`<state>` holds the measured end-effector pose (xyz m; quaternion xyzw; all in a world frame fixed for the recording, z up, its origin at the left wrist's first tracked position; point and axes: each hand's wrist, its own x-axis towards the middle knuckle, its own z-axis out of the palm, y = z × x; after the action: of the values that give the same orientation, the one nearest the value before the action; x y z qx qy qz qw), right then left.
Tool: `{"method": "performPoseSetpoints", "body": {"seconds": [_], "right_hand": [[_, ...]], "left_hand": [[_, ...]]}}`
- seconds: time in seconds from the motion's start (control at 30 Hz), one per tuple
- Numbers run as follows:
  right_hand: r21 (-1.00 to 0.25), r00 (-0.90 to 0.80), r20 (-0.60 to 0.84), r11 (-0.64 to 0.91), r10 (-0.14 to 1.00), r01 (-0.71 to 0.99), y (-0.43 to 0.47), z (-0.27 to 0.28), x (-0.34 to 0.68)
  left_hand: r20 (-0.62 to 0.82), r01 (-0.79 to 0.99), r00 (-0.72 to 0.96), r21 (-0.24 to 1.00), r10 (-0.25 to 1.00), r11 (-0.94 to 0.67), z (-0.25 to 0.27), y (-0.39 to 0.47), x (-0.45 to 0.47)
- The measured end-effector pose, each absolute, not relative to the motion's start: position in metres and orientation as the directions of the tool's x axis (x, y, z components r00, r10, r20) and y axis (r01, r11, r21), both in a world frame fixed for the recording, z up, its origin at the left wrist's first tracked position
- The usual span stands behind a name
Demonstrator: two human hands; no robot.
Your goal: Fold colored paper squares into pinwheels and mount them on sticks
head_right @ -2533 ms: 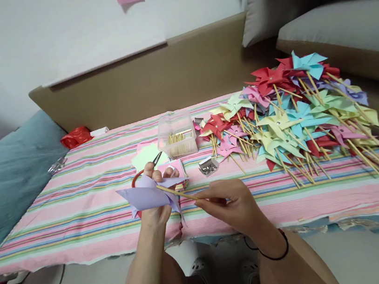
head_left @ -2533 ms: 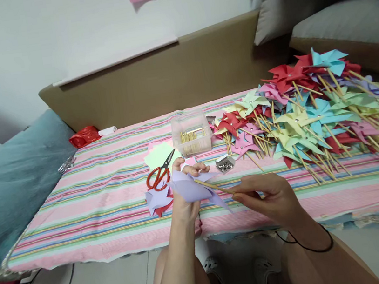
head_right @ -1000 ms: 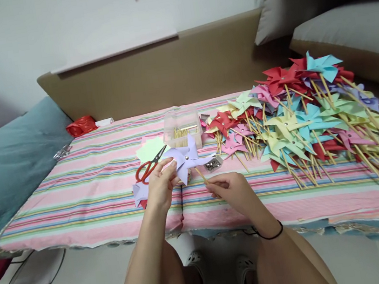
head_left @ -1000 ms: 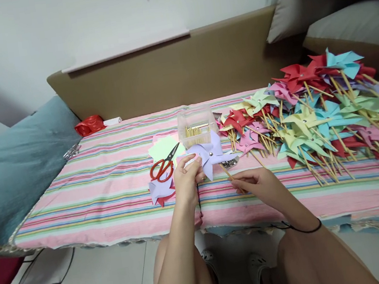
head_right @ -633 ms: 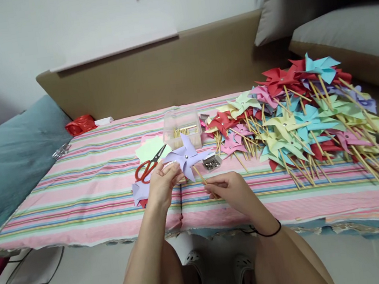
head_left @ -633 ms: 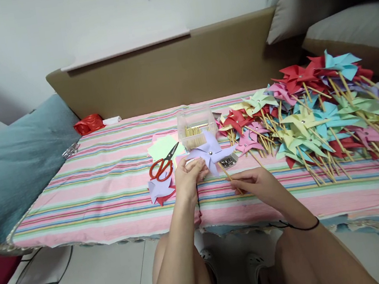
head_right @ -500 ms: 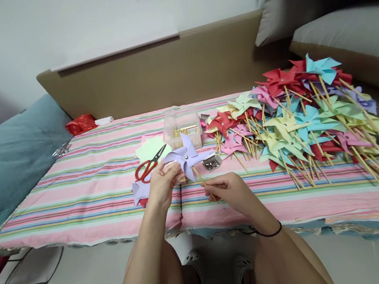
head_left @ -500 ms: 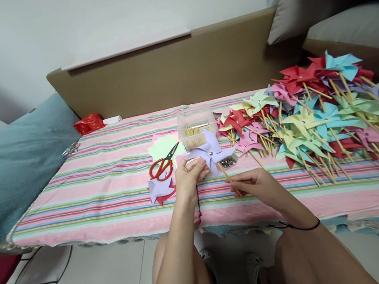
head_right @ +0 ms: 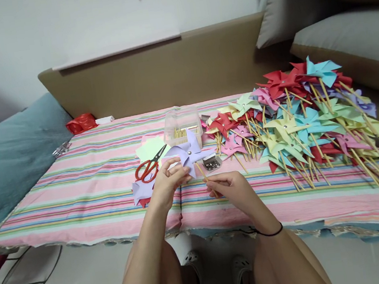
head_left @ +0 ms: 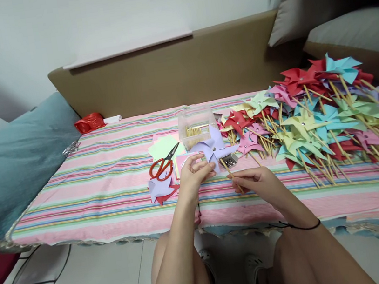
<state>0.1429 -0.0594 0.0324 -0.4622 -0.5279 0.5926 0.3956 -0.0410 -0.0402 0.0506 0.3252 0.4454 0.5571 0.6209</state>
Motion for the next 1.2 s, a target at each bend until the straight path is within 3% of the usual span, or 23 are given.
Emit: {"method": "performPoseSetpoints", "body": {"seconds": [0.37, 0.57, 0.7, 0.93, 1.2], "right_hand": [[-0.987, -0.288, -0.158, -0.162, 0.944, 0.012, -0.060, 0.034, 0.140], [-0.981, -0.328, -0.170, -0.193, 0.929, -0.038, -0.061, 0.034, 0.135], [-0.988, -0.316, -0.144, -0.156, 0.938, -0.014, -0.060, 0.036, 0.138], [-0.995, -0.273, -0.083, -0.094, 0.959, -0.027, -0.058, 0.034, 0.145], [-0.997, -0.187, -0.057, -0.064, 0.981, -0.033, -0.052, 0.022, 0.145]], "left_hand": [[-0.188, -0.453, 0.024, 0.873, 0.982, 0.179, 0.051, -0.041, -0.034], [-0.134, -0.344, 0.094, 0.926, 0.987, 0.158, 0.047, -0.043, -0.026], [-0.097, -0.294, 0.045, 0.950, 0.994, 0.106, 0.048, -0.041, -0.028], [-0.118, -0.284, -0.210, 0.957, 0.971, 0.055, 0.051, -0.036, -0.042], [-0.057, -0.144, -0.100, 0.989, 0.993, 0.043, 0.051, -0.039, -0.037]]}}
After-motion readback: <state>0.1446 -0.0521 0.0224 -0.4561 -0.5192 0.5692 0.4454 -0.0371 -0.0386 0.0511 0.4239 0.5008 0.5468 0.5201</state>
